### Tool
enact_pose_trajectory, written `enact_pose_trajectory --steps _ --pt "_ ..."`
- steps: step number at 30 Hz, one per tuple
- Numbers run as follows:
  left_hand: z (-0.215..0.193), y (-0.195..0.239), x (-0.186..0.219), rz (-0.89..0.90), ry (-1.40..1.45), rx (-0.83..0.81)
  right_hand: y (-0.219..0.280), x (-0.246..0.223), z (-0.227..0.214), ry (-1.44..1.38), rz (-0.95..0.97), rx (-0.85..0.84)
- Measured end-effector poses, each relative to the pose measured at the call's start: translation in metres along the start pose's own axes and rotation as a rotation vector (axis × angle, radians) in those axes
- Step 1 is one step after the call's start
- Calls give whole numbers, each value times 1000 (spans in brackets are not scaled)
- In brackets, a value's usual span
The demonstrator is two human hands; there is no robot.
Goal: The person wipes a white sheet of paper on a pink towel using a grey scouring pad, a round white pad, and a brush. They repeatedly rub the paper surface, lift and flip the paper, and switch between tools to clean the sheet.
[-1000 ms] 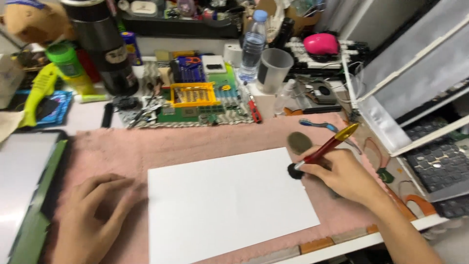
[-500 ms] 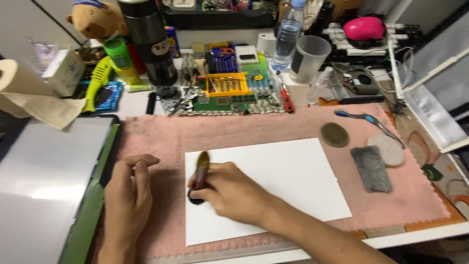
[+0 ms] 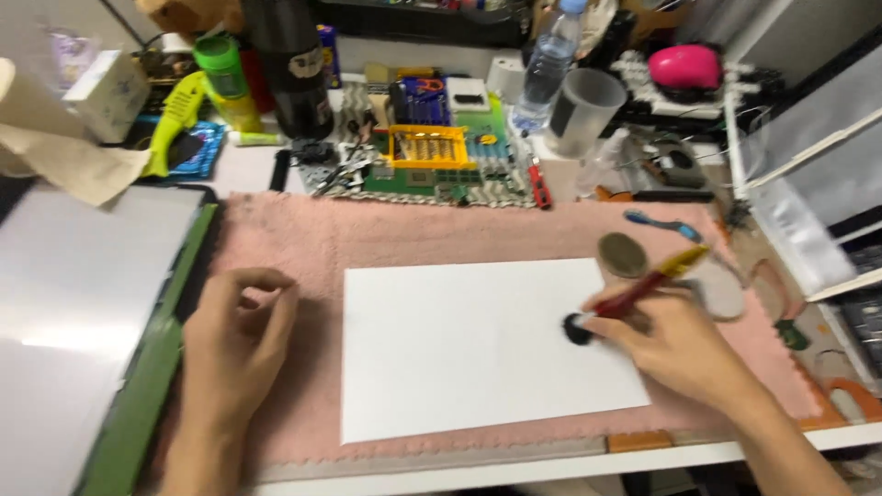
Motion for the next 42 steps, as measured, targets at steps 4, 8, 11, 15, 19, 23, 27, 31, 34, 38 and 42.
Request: enact_pose_trajectory --steps 4,8,11,15,19,23,27,31,34,38,42 --pt "-2 -1 12 111 -17 -49 0 -92 85 -68 -96 -230" --pt "-2 -1 13 83 -26 -64 20 -190 154 -275 -656 -376" --pt "-1 -3 18 74 -68 -87 24 -207 164 -283 -750 -367" --pt "-1 0 12 115 -112 -59 13 -141 124 -296 -480 -426" --pt "3 -1 8 122 -144 -55 24 -46 33 -39 81 -390" --pt "7 1 10 161 -176 -64 19 41 -19 -49 137 -96" --pt "7 -2 11 218 -153 -68 22 16 -13 78 81 -94" --pt "5 -4 17 244 -163 -87 19 -63 73 -126 53 -206" --pt "6 -3 18 163 -119 -46 29 -135 146 -443 -545 -311" --pt "5 -4 15 157 -141 -109 50 -185 165 -493 -772 -377" --pt "6 -1 11 169 -189 -131 48 -112 126 -397 -631 -373"
Point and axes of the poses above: each hand's wrist, its own y-axis away from the middle knuckle, its own z-axis out of the palm, x = y × z, the point moved 6 cm from there along -y, towards the middle knuckle, and after that the axes turned 1 degree about z, right-handed, at the moved point
